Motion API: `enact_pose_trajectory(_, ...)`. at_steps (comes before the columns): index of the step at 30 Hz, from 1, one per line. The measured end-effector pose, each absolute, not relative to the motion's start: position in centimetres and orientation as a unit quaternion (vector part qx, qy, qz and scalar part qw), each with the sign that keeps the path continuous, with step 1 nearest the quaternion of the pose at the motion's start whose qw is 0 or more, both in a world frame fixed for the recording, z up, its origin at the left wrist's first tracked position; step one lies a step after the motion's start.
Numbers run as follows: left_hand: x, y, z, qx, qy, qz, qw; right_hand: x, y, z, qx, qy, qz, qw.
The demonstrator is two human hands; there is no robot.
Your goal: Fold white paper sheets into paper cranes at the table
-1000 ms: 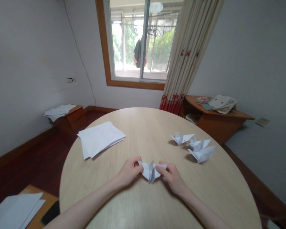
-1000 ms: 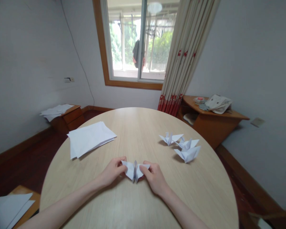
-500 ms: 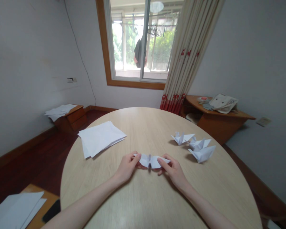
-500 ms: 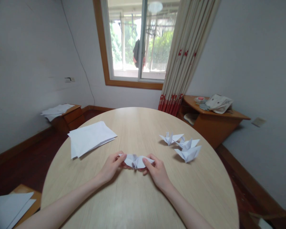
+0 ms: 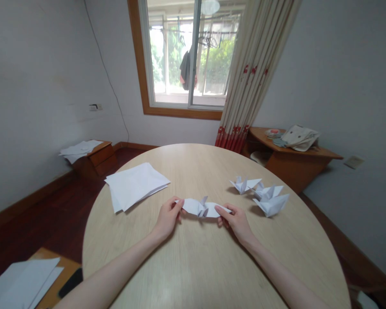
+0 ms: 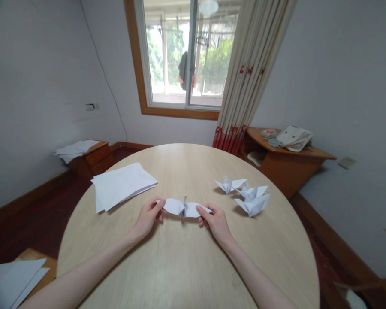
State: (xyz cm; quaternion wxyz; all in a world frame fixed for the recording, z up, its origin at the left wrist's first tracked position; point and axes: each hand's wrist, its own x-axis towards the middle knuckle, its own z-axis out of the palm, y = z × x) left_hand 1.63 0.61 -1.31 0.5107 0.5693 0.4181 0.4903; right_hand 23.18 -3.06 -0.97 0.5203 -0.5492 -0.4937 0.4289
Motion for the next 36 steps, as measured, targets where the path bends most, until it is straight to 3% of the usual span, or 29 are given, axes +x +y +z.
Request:
enact_pose_trajectory(21, 1.5, 1.1, -1.2, 0.520, 0.442, 0.499, 0.534, 23.8, -2.6, -1.4, -0.533, -0.458, 0.444, 0.557)
enact_pose_trajectory(32, 1.6, 0.3, -0.1, 0.527, 0.434, 0.478, 0.553, 24.2, -2.0, -2.5, -0.544, -0.506, 0.384, 0.549)
enact_pose_trajectory(36, 1.7, -0.1, 0.3, 0.538, 0.426, 0.464, 0.561, 24.0, -2.2, -2.9, -0.559, -0.541, 0.275, 0.566)
